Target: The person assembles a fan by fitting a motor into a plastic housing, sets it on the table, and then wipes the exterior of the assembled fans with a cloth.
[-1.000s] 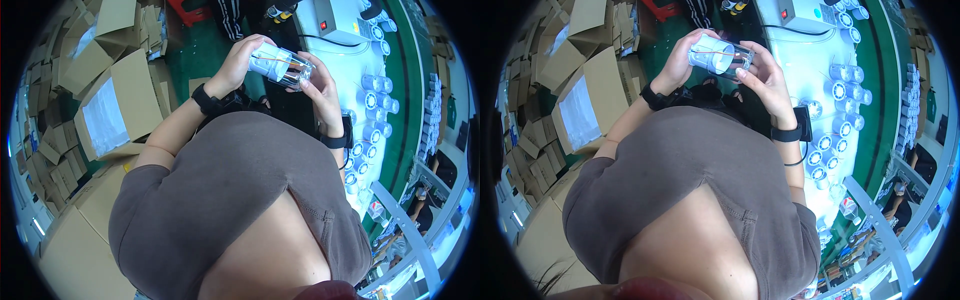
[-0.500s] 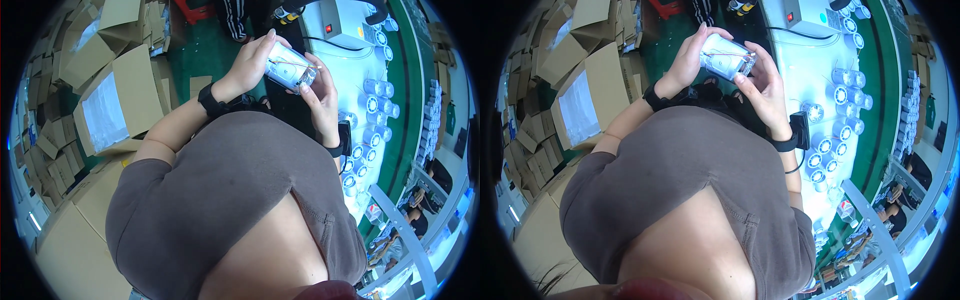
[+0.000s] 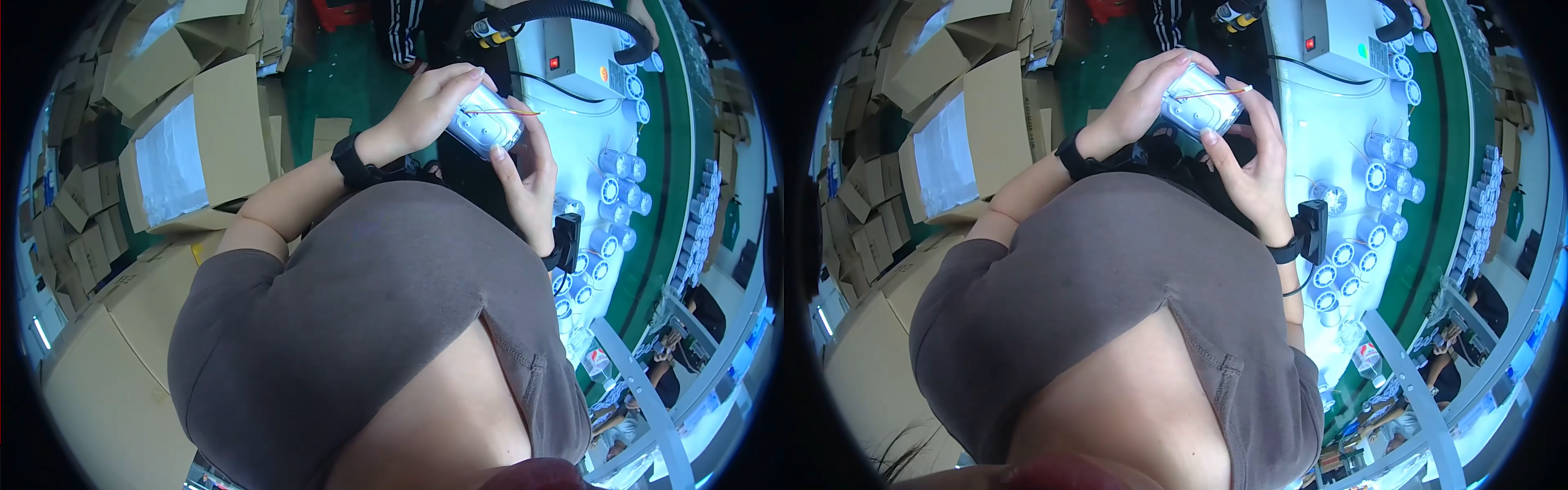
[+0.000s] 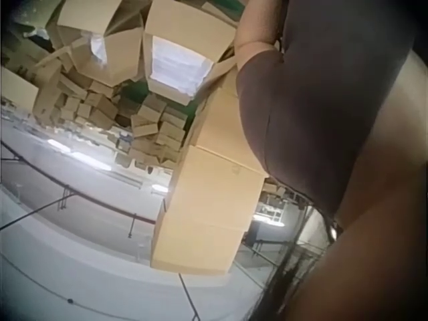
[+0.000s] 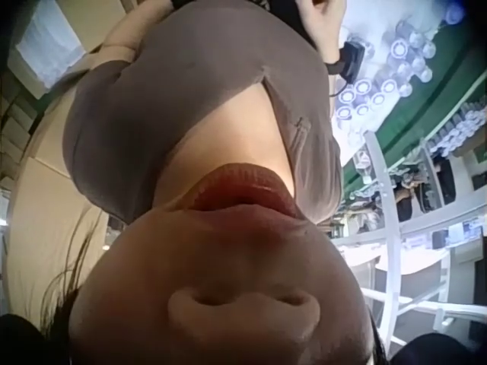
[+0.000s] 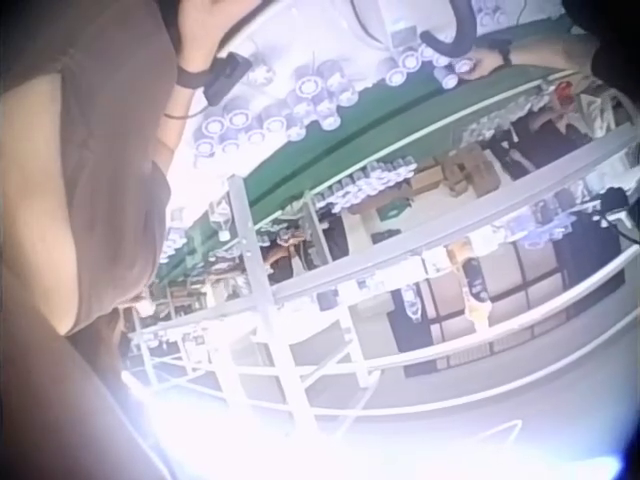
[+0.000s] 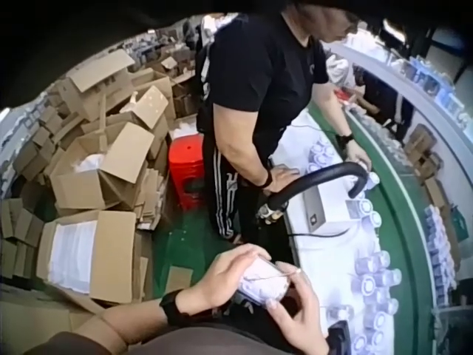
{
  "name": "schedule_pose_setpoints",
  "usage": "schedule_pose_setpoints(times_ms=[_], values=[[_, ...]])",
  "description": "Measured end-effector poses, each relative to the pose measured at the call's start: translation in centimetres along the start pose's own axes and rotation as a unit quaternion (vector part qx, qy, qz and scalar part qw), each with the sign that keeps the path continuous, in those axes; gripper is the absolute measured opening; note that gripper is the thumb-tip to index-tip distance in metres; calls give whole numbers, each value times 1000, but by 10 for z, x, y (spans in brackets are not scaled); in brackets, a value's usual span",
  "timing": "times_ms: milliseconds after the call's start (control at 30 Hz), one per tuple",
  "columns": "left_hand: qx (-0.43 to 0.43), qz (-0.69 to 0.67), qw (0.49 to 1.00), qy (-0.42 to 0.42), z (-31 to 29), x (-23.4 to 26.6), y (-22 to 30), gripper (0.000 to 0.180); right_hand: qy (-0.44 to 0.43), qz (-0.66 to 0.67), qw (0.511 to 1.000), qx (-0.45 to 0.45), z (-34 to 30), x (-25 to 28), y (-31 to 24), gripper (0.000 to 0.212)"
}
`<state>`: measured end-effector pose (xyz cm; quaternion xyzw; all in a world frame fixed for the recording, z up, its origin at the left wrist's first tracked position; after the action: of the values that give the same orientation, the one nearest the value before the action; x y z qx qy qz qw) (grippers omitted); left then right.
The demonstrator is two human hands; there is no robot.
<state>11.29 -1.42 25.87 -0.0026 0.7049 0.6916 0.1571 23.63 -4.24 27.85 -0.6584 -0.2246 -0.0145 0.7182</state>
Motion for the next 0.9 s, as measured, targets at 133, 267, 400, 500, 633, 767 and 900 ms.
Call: schedule_pose_setpoints(times_ms=[133, 267, 400, 500, 633, 767, 900], values=[[-2, 14, 1000, 7, 0, 2, 1, 31, 51, -47, 994, 90, 9, 11, -17, 40], [-11, 30, 999, 19, 3, 3, 0, 31, 58, -41, 989, 132, 11, 18, -25, 35], [-2, -3, 999, 32, 7, 5, -3, 31, 59, -59, 985, 153, 6, 23, -19, 35], [-1, -47, 998, 39, 10, 6, -5, 32, 76, -57, 986, 134, 4, 20, -18, 38], [9, -33, 999, 19, 10, -1, -4, 34, 92, -62, 991, 76, 3, 16, -15, 43], [28, -59, 998, 9, 11, -6, -4, 37, 69, -130, 987, 60, 5, 14, -16, 48], [20, -58, 998, 7, 12, -8, -3, 39, 69, -113, 990, 58, 5, 15, -16, 51]])
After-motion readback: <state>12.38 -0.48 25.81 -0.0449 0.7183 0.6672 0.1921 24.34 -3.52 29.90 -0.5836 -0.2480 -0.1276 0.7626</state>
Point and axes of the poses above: each hand's wrist, its own z-axis towards the middle knuckle, its own x-axis out of the back of the hand, y = z × x, the point moved 8 cm from there along z, towards the middle knuckle, and after that the axes turned 8 degrees about -z, right-handed, at the moved point
